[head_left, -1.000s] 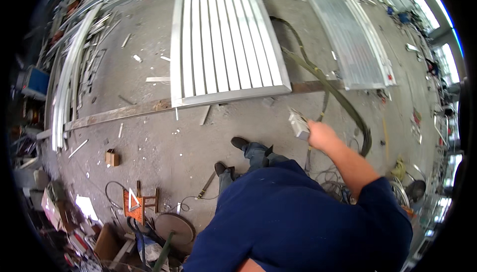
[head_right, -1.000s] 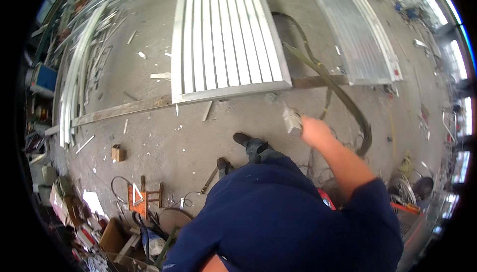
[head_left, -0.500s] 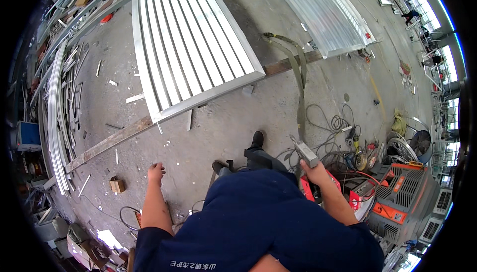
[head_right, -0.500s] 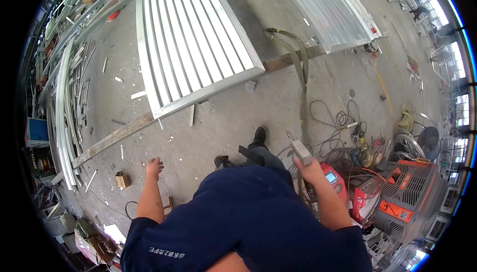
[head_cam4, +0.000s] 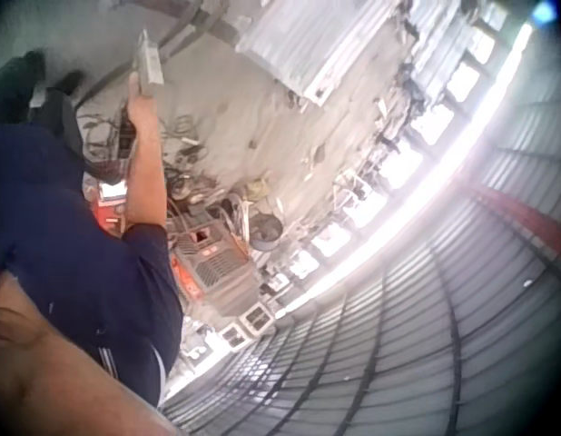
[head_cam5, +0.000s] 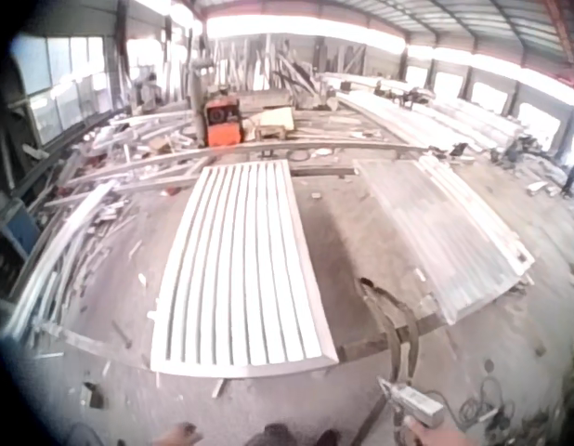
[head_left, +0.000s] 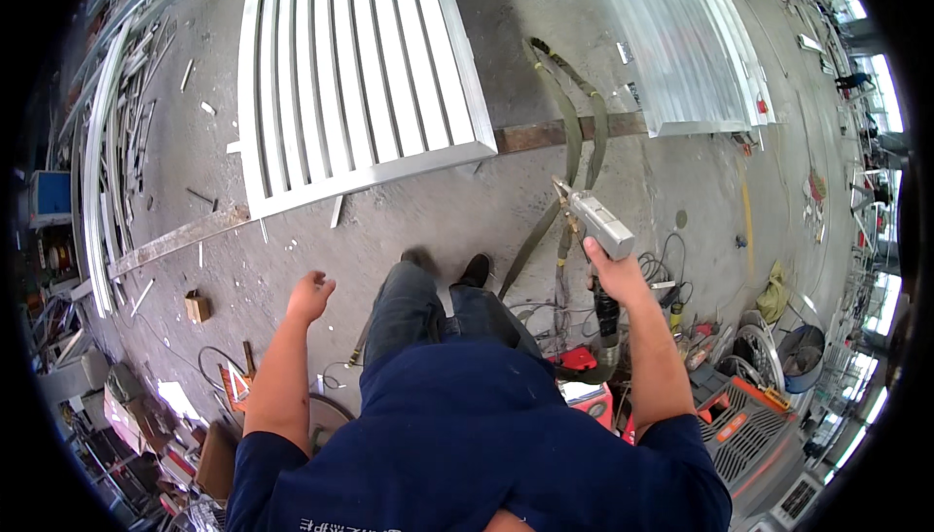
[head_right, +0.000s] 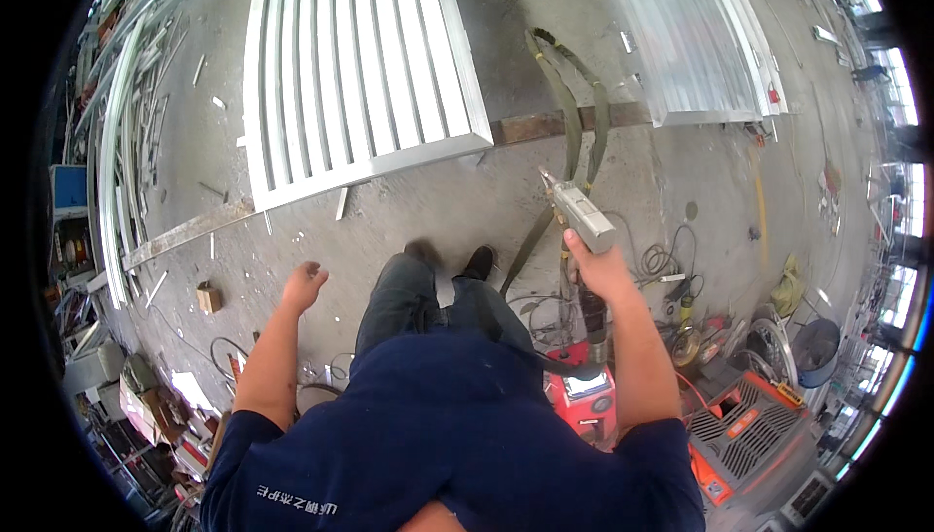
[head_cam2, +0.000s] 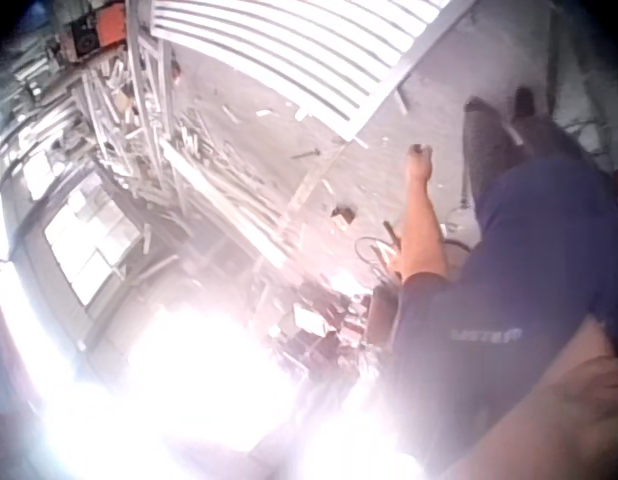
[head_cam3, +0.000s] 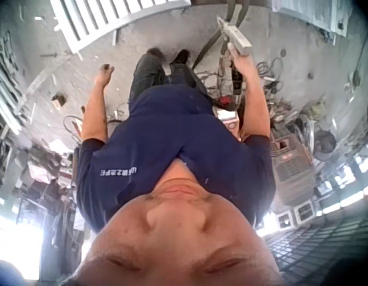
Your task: The person welds seams on a large metal panel using a handheld welding torch, then uses an angle grinder to smooth the welded areas. The person repositions the panel and repeats the welding and grinding process on different sections.
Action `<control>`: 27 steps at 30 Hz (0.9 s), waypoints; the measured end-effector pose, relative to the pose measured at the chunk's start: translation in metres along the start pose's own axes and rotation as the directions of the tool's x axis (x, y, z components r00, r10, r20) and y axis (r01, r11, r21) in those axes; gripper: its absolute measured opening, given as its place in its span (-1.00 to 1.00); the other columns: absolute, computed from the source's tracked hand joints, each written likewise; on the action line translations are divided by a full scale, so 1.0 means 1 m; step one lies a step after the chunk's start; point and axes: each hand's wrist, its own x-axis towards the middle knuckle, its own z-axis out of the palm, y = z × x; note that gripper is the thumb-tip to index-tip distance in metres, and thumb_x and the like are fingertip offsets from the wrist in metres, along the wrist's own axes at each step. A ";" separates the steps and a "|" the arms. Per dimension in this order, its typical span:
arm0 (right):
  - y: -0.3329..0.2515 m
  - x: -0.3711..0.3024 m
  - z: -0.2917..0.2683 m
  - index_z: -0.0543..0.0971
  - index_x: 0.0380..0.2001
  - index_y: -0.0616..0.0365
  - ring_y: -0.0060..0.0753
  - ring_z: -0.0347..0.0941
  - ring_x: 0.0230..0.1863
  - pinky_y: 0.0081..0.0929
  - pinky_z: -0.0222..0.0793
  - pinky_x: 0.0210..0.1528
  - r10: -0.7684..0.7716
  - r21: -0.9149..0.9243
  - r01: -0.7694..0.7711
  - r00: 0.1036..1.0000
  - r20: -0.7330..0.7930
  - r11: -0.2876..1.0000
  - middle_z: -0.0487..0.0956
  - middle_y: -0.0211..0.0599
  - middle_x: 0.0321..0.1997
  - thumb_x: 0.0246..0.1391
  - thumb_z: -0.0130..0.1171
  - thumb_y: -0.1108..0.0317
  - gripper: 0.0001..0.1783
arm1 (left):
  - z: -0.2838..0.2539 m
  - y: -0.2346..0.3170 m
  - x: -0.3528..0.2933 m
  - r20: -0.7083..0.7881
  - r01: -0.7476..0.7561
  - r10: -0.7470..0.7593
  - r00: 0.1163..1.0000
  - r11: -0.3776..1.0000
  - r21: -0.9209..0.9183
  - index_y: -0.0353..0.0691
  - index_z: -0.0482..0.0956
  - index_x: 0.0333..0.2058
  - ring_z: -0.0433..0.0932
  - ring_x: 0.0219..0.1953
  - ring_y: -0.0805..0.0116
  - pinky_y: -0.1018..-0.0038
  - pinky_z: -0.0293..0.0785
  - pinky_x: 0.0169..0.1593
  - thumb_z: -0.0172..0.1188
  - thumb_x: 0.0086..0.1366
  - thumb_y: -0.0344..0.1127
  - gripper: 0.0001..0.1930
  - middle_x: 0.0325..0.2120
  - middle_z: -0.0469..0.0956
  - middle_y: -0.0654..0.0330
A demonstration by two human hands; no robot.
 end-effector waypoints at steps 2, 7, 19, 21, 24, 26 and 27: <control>-0.015 0.025 -0.017 0.49 -0.15 0.27 -0.55 0.39 -0.60 -0.46 0.34 -0.55 0.003 -0.125 0.004 0.998 0.058 0.992 0.45 -0.41 -0.58 0.20 0.21 0.04 -0.55 | 0.004 0.035 0.023 0.031 -0.038 0.038 0.999 0.999 0.007 -0.34 0.48 0.06 0.57 -0.01 -0.01 0.22 0.46 0.07 0.22 0.24 -0.02 -0.44 -0.06 0.58 -0.12; -0.059 0.085 -0.020 0.54 -0.24 0.26 -0.56 0.38 -0.52 -0.46 0.36 -0.44 0.141 -0.345 -0.085 0.980 0.140 0.935 0.48 -0.39 -0.55 0.14 0.26 -0.03 -0.52 | 0.038 0.077 0.137 -0.097 -0.046 0.047 0.994 0.999 0.017 -0.32 0.36 0.17 0.41 0.17 -0.08 0.17 0.34 0.21 0.19 0.26 0.04 -0.35 0.12 0.42 -0.16; -0.017 0.231 0.034 0.43 0.05 0.27 -0.57 0.40 -0.48 -0.49 0.37 -0.43 0.122 -0.298 -0.015 0.931 0.345 0.954 0.50 -0.42 -0.44 0.22 0.20 0.19 -0.55 | 0.136 0.176 0.339 -0.556 0.178 -0.116 0.823 0.982 0.059 -0.28 0.03 0.36 -0.14 0.46 0.02 0.11 -0.23 0.47 0.00 0.33 0.22 -0.16 0.40 -0.02 -0.01; -0.011 0.246 0.039 0.39 0.10 0.25 -0.61 0.38 -0.53 -0.53 0.36 -0.50 0.149 -0.303 -0.034 0.918 0.368 0.953 0.47 -0.44 -0.47 0.23 0.19 0.23 -0.54 | 0.152 0.184 0.350 -0.624 0.212 -0.136 0.770 0.976 0.048 -0.26 0.00 0.38 -0.15 0.46 0.02 0.10 -0.22 0.46 0.00 0.33 0.23 -0.14 0.42 -0.05 0.00; 0.000 0.266 0.044 0.40 0.09 0.25 -0.60 0.38 -0.54 -0.54 0.36 -0.50 0.145 -0.332 -0.008 0.909 0.390 0.943 0.47 -0.44 -0.47 0.23 0.21 0.23 -0.54 | 0.154 0.194 0.347 -0.665 0.306 -0.144 0.733 0.943 0.133 -0.25 0.01 0.37 -0.12 0.46 0.03 0.09 -0.17 0.44 -0.01 0.31 0.26 -0.12 0.41 -0.03 0.00; 0.010 0.277 0.047 0.41 0.09 0.26 -0.60 0.38 -0.55 -0.55 0.35 -0.50 0.130 -0.319 0.012 0.899 0.419 0.948 0.47 -0.44 -0.48 0.22 0.22 0.24 -0.54 | 0.156 0.189 0.351 -0.688 0.295 -0.107 0.717 0.942 0.162 -0.24 0.02 0.37 -0.10 0.45 0.03 0.09 -0.15 0.43 -0.03 0.31 0.27 -0.13 0.41 -0.02 0.01; 0.017 0.282 0.049 0.41 0.08 0.26 -0.60 0.38 -0.55 -0.55 0.35 -0.50 0.100 -0.325 0.049 0.899 0.426 0.945 0.47 -0.44 -0.48 0.22 0.22 0.25 -0.54 | 0.160 0.187 0.354 -0.713 0.282 -0.076 0.697 0.943 0.174 -0.23 0.02 0.37 -0.09 0.45 0.04 0.09 -0.15 0.43 -0.06 0.32 0.29 -0.13 0.41 -0.01 0.00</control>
